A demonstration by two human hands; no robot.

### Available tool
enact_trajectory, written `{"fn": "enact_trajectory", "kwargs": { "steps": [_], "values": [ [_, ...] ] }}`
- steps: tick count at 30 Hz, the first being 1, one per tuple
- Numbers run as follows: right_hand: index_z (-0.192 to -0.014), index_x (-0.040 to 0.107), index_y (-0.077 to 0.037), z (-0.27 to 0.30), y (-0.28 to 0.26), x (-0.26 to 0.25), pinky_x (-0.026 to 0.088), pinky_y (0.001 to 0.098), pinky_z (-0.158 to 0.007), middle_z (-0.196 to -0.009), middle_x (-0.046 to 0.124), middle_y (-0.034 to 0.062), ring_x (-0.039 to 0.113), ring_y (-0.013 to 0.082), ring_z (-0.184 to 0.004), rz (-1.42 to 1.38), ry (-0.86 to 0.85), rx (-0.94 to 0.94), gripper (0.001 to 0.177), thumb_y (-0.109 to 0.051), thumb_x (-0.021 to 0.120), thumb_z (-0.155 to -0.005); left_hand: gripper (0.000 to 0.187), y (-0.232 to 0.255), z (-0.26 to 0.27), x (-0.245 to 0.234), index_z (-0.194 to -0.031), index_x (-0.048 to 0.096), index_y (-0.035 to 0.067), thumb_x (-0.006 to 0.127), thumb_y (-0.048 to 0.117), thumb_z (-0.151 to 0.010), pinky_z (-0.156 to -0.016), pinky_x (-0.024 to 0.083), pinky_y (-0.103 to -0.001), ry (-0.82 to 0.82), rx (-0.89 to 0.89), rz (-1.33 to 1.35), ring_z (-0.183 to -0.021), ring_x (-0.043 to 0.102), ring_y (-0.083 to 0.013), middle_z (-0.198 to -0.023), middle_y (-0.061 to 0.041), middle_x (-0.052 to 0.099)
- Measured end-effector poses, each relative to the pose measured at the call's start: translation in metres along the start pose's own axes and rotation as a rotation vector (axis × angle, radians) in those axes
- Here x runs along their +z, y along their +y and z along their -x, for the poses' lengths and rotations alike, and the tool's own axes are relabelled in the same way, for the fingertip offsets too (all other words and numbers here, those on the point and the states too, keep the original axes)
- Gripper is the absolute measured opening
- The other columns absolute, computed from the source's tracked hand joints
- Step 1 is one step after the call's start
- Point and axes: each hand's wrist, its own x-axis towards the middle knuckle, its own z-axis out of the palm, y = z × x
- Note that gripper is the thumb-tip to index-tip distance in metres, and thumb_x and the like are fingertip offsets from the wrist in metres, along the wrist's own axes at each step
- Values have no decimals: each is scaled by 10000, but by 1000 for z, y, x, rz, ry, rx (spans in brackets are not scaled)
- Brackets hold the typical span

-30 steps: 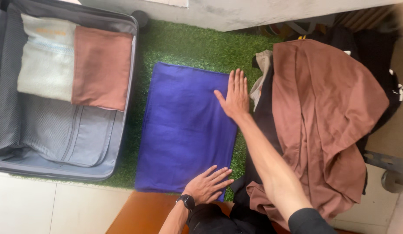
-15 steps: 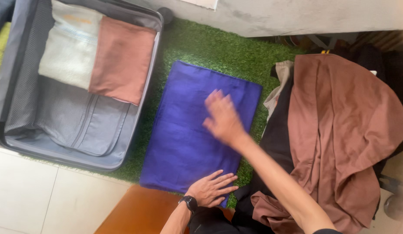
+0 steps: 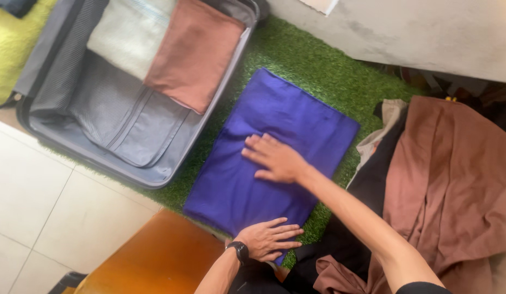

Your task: The person folds a blue towel on a green mat next to an open suitcase. The person then places the folded towel into the suitcase.

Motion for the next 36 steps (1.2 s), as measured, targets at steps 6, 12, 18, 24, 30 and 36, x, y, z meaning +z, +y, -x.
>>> {"fn": "enact_trajectory", "kwargs": {
  "steps": [6,12,18,24,30,36],
  "values": [
    [-1610,324,-74,-30,78,-35,98,504,-1281,-1686,257,193,194,348,-1575,183,130,294,789,-542,521,-1006,682,0,4,4,-1617,330,250,478,424,-974,-1320,99,-446,17,-17,73,-1608,181,-187,-1732,-38,221],
    [-1632,266,-30,-47,113,-47,72,537,-1268,-1694,211,226,148,379,-1572,154,217,498,812,-522,515,-1036,673,0,5,15,-1605,359,245,504,407,-968,-1329,112,-449,90,-15,106,-1605,190,-194,-1726,-46,240],
    [-1601,312,45,-56,23,-26,112,542,-1293,-1676,254,293,186,419,-1585,222,278,373,778,-409,599,-1038,684,-1,4,20,-1606,371,243,525,406,-960,-1338,141,-452,99,10,106,-1602,230,-207,-1727,-57,256],
    [-1549,348,27,-43,-116,33,158,533,-1254,-1629,291,283,229,404,-1546,12,188,265,752,-395,615,-986,708,3,3,55,-1608,324,246,528,410,-951,-1328,163,-492,172,-3,115,-1590,264,-231,-1708,-50,278],
    [-1565,345,8,-56,-183,73,170,511,-1260,-1647,293,255,250,374,-1550,-8,113,183,741,-376,605,-987,758,-1,-12,96,-1621,235,182,524,412,-959,-1304,190,-528,434,42,468,-1580,237,-242,-1694,-56,248],
    [-1453,492,11,-51,-203,53,234,521,-1224,-1558,399,279,336,409,-1480,-76,231,247,633,-314,678,-943,556,40,17,66,-1513,489,106,536,281,-987,-1271,326,-494,466,-399,245,-1473,434,-275,-1556,-137,471]
  ]
}}
